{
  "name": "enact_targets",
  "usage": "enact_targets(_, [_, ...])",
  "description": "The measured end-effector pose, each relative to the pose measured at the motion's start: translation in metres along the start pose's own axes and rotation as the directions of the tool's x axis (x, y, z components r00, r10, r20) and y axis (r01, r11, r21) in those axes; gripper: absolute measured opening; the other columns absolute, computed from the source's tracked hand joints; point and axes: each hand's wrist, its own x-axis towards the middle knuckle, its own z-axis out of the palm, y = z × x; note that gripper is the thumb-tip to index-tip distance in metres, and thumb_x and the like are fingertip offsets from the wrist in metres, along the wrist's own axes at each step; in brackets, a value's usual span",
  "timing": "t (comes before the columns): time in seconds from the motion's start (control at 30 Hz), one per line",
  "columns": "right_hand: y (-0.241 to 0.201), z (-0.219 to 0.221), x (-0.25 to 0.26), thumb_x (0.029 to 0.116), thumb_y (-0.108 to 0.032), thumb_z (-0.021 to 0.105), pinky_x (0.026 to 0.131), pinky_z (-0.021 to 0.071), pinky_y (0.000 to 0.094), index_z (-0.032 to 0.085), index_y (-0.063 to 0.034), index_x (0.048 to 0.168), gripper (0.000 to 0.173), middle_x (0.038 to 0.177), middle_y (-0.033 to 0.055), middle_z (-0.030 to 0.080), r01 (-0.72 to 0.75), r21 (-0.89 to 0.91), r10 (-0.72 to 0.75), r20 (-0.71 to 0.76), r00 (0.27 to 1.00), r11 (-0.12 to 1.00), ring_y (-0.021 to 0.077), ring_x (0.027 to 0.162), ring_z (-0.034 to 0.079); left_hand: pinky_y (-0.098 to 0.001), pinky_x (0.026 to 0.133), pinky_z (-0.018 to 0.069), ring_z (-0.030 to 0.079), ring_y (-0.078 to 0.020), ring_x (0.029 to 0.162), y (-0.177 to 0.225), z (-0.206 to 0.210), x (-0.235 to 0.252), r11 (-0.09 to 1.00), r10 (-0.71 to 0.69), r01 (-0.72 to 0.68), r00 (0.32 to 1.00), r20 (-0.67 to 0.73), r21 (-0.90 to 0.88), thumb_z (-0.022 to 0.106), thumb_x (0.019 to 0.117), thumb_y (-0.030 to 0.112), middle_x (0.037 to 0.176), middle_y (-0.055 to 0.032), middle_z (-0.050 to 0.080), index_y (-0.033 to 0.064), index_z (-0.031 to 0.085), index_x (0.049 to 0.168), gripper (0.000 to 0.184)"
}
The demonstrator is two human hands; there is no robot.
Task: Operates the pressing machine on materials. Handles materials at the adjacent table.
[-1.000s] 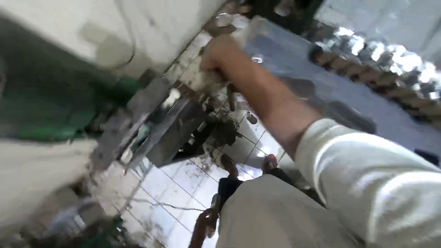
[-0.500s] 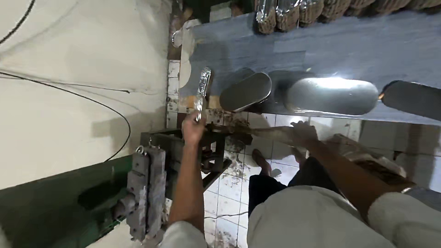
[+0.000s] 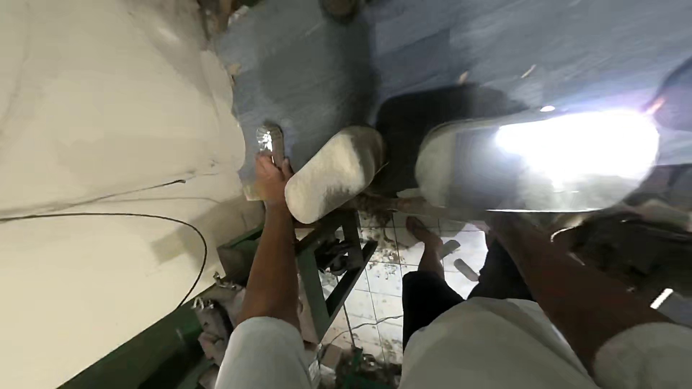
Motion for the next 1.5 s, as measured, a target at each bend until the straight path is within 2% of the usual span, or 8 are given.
enact_targets(0.07, [-0.045, -0.034, -0.002, 0.0973, -0.039, 0.068, 0.112, 0.0426, 0.0491, 0.063, 0.0034, 0.133, 0.055, 0.132, 0.0249, 0.064, -0.290, 0.066, 0.277, 0.151, 0.949, 0.955, 0.0344, 0.127, 0.060, -0.0555, 0.111, 0.0415, 0.048, -0.0437, 0.134, 0.005, -0.022, 0.005, 0.999, -0.030, 0.035, 0.986, 0.163, -0.022, 0.063, 0.0979, 0.045, 0.145, -0.0314, 0.046, -0.0034, 0.047, 0.140, 0.066])
enact_targets(0.2, [-0.040, -0.027, -0.026, 0.0972, -0.047, 0.064, 0.105, 0.0446, 0.0658, 0.069, -0.0038, 0.127, 0.053, 0.126, 0.0237, 0.068, -0.066, 0.007, 0.066, -0.011, 0.998, 0.998, 0.0420, 0.123, 0.062, -0.0630, 0.122, 0.0235, 0.012, -0.0460, 0.155, 0.067, -0.109, -0.003, 0.980, -0.162, 0.184, 0.961, 0.226, -0.079, 0.070, 0.0863, 0.065, 0.169, -0.0227, 0.010, 0.0134, 0.050, 0.150, 0.084])
enact_targets(0.43, [0.029, -0.067, -0.053, 0.1038, -0.041, 0.052, 0.122, 0.0319, 0.0542, 0.046, -0.0148, 0.155, 0.058, 0.156, 0.0151, 0.048, 0.257, -0.064, -0.243, 0.172, 0.955, 0.964, 0.0326, 0.146, 0.044, -0.0548, 0.119, 0.0371, 0.036, -0.0358, 0.149, 0.224, -0.181, -0.069, 0.925, 0.380, -0.350, 0.861, 0.337, -0.150, 0.089, 0.0754, 0.041, 0.163, -0.0162, 0.036, 0.0139, 0.064, 0.136, 0.071])
enact_targets(0.73, [0.065, -0.132, -0.145, 0.1072, -0.030, 0.053, 0.113, 0.0424, 0.0566, 0.058, -0.0064, 0.143, 0.043, 0.140, 0.0222, 0.061, -0.129, -0.357, 0.271, 0.381, 0.884, 0.925, 0.0385, 0.131, 0.058, -0.0393, 0.124, 0.0334, 0.043, -0.0224, 0.147, 0.161, -0.153, -0.065, 0.648, 0.453, -0.109, 0.851, 0.266, -0.754, 0.076, 0.0883, 0.015, 0.144, -0.0070, 0.061, 0.0041, 0.077, 0.116, 0.030])
enact_targets(1.0, [-0.096, -0.180, -0.176, 0.1061, -0.020, 0.053, 0.100, 0.0554, 0.0430, 0.072, 0.0015, 0.120, 0.032, 0.115, 0.0183, 0.074, 0.124, -0.147, -0.118, 0.050, 0.992, 0.981, 0.0254, 0.108, 0.071, -0.0451, 0.125, 0.0333, 0.052, -0.0281, 0.140, 0.137, -0.133, -0.053, 0.428, 0.498, -0.098, 0.855, 0.144, -0.899, 0.080, 0.0816, 0.015, 0.127, -0.0078, 0.072, 0.0044, 0.080, 0.090, 0.014])
enact_targets(1.17, [-0.189, -0.185, -0.149, 0.0992, -0.022, 0.065, 0.084, 0.0579, 0.0378, 0.077, -0.0043, 0.101, 0.022, 0.100, 0.0117, 0.076, 0.491, -0.480, -0.643, -0.226, 0.732, 0.727, 0.0232, 0.094, 0.071, -0.0444, 0.123, 0.0339, 0.050, -0.0282, 0.141, 0.134, -0.134, -0.057, 0.447, 0.520, -0.169, 0.848, 0.102, -0.879, 0.071, 0.0903, 0.024, 0.129, -0.0090, 0.071, 0.0035, 0.080, 0.091, 0.022])
enact_targets(1.37, [-0.198, -0.208, -0.093, 0.0806, -0.019, 0.084, 0.101, 0.0503, 0.0528, 0.071, -0.0094, 0.112, 0.035, 0.125, 0.0153, 0.063, 0.582, -0.435, -0.614, 0.081, 0.785, 0.687, 0.0358, 0.119, 0.058, -0.0543, 0.120, 0.0365, 0.058, -0.0373, 0.131, 0.143, -0.147, -0.081, 0.582, 0.518, -0.344, 0.856, 0.009, -0.737, 0.062, 0.1001, 0.016, 0.125, -0.0215, 0.069, -0.0041, 0.070, 0.116, 0.027])
enact_targets(1.5, [-0.193, -0.253, -0.062, 0.0811, -0.017, 0.085, 0.091, 0.0588, 0.0364, 0.075, -0.0075, 0.106, 0.028, 0.117, 0.0104, 0.066, 0.598, 0.057, -0.586, 0.287, 0.757, 0.800, 0.0187, 0.106, 0.065, -0.0515, 0.102, 0.0515, 0.065, -0.0301, 0.116, 0.168, -0.204, -0.160, 0.770, -0.043, 0.013, 0.999, -0.032, -0.638, 0.042, 0.1099, 0.020, 0.127, -0.0219, 0.064, -0.0035, 0.054, 0.137, 0.037])
